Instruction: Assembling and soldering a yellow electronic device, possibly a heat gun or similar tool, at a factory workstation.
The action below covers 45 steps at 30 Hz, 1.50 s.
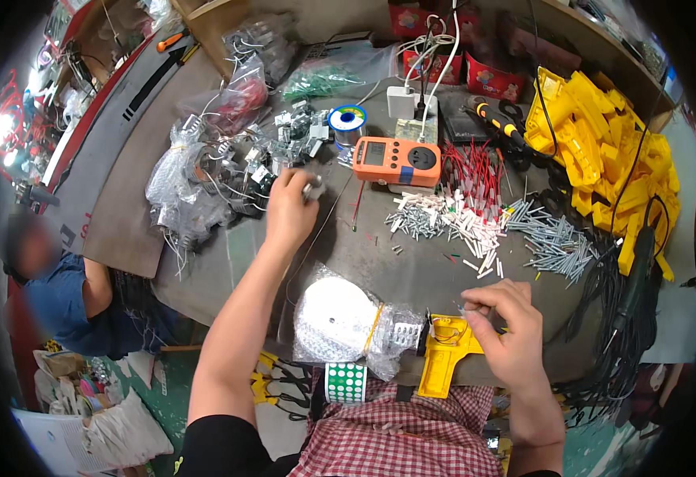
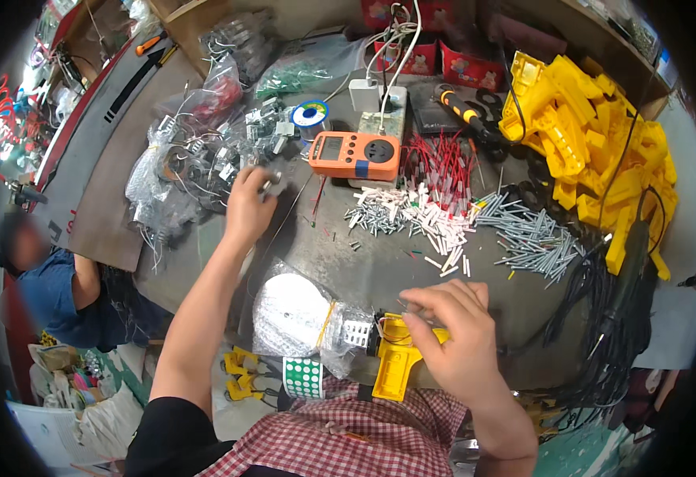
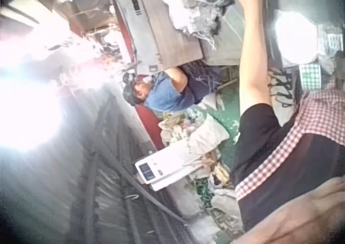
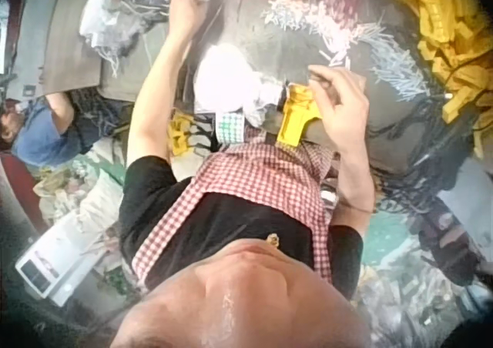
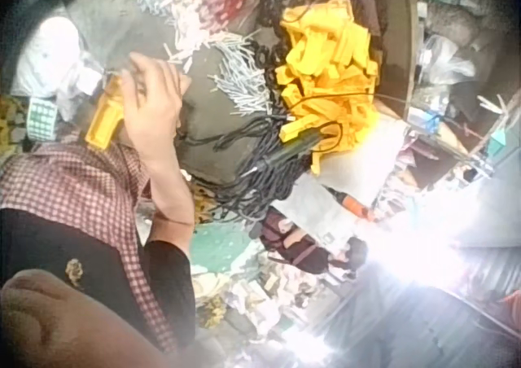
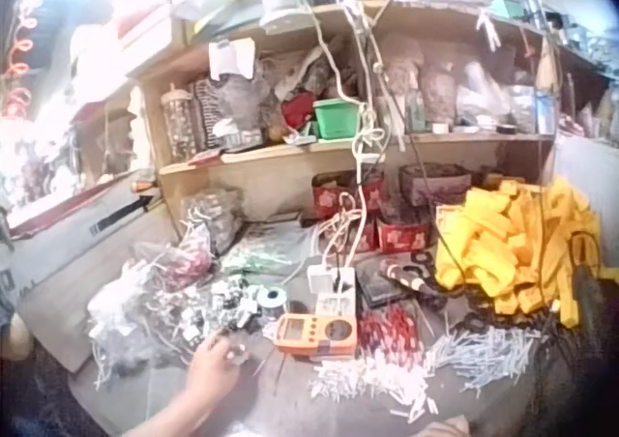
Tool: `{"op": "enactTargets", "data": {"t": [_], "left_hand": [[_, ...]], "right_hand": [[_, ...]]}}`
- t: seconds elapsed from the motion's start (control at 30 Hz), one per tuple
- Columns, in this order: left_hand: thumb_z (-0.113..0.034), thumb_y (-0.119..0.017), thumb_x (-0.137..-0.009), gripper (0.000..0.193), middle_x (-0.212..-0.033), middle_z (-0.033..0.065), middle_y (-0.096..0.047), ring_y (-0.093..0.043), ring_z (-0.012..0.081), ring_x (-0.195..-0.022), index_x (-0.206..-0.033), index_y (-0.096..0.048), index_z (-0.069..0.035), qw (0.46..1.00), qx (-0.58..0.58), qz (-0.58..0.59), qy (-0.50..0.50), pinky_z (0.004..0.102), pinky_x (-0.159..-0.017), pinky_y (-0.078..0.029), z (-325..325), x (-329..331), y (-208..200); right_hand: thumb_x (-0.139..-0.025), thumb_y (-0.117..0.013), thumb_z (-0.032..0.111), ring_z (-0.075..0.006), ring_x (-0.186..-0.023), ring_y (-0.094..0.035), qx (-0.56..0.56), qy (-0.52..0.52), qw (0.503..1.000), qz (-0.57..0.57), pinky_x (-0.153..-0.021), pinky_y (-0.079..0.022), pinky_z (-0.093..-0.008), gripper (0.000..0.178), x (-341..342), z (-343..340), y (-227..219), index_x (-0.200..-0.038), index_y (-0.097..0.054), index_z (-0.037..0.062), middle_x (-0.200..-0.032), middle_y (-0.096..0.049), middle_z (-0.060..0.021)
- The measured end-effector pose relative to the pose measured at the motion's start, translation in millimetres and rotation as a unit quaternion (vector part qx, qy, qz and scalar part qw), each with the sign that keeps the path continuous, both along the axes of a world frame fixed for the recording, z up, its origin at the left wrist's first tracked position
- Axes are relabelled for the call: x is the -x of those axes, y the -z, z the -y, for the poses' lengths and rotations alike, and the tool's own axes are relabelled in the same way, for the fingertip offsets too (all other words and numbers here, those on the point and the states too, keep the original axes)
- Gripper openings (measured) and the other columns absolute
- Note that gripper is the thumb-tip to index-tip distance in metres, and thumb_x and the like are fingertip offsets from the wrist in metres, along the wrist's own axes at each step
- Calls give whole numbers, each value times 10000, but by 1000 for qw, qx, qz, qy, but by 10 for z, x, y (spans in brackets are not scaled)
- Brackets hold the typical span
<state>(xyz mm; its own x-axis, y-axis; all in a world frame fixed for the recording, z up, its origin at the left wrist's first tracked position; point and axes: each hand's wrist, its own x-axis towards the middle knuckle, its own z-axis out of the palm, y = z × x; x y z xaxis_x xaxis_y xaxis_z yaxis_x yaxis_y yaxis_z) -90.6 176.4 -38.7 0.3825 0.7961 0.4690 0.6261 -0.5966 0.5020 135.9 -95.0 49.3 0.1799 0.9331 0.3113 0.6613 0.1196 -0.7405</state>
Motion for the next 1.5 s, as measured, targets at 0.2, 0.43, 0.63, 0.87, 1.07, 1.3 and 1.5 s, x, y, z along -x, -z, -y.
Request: {"op": "enactTargets", "data": {"t": [0.2,0.43,0.63,0.87,1.07,1.3,1.5], "left_hand": [[-68,-737,-669,366,-1073,131,-559,-528,331,-1002,-1013,-611,-75,978,-164,-127,-5,400,-813,-464,512,28,-297],[-8,-673,-760,299,-907,101,-627,-628,223,-770,-1054,-632,-50,988,-27,107,109,310,-685,-508,406,-494,-404],[-25,-575,-888,124,-806,106,-650,-640,148,-676,-982,-598,51,906,171,362,140,266,-622,-524,986,37,-1236],[-63,-622,-845,187,-664,71,-495,-562,173,-522,-833,-437,-41,845,259,440,158,265,-468,-471,1874,244,-1624],[-139,-723,-722,273,-912,56,-560,-565,239,-763,-953,-583,-100,940,-277,-34,196,350,-778,-450,1894,299,-1258],[-147,-650,-709,239,-817,-17,-587,-530,97,-672,-941,-646,-92,870,-198,-171,419,239,-558,-383,1954,52,-1255],[-152,-649,-708,293,-773,-33,-538,-490,83,-620,-993,-643,-86,832,-247,-215,447,235,-515,-358,2011,-20,-1222]], "right_hand": [[-819,-631,66,-230,-731,-580,31,-59,998,2,-706,-436,-329,105,35,-334,-175,-918,-642,33,-795,-609,-71],[-840,-632,89,-237,-731,-597,60,-97,993,-13,-666,-479,-320,101,154,-427,-279,-908,-635,14,-808,-613,-89],[-854,-619,98,-286,-938,-624,-44,-54,998,-3,-818,-496,-355,286,233,-536,-320,-1131,-627,29,-1032,-639,-153],[-903,-566,75,-237,-836,-663,24,-230,931,-281,-753,-509,-336,380,822,-97,-444,-1282,-552,77,-943,-653,-172],[-957,-520,117,-76,-718,-578,97,-159,917,-353,-705,-491,-253,368,738,514,-22,-1325,-526,110,-884,-680,-48],[-1008,-422,135,-52,-481,-320,291,-133,672,-668,-462,-302,-222,347,437,842,100,-1329,-493,24,-577,-353,51],[-1014,-403,140,-71,-493,-358,257,-130,563,-775,-478,-363,-249,356,375,886,230,-1334,-479,2,-601,-380,24]]}}
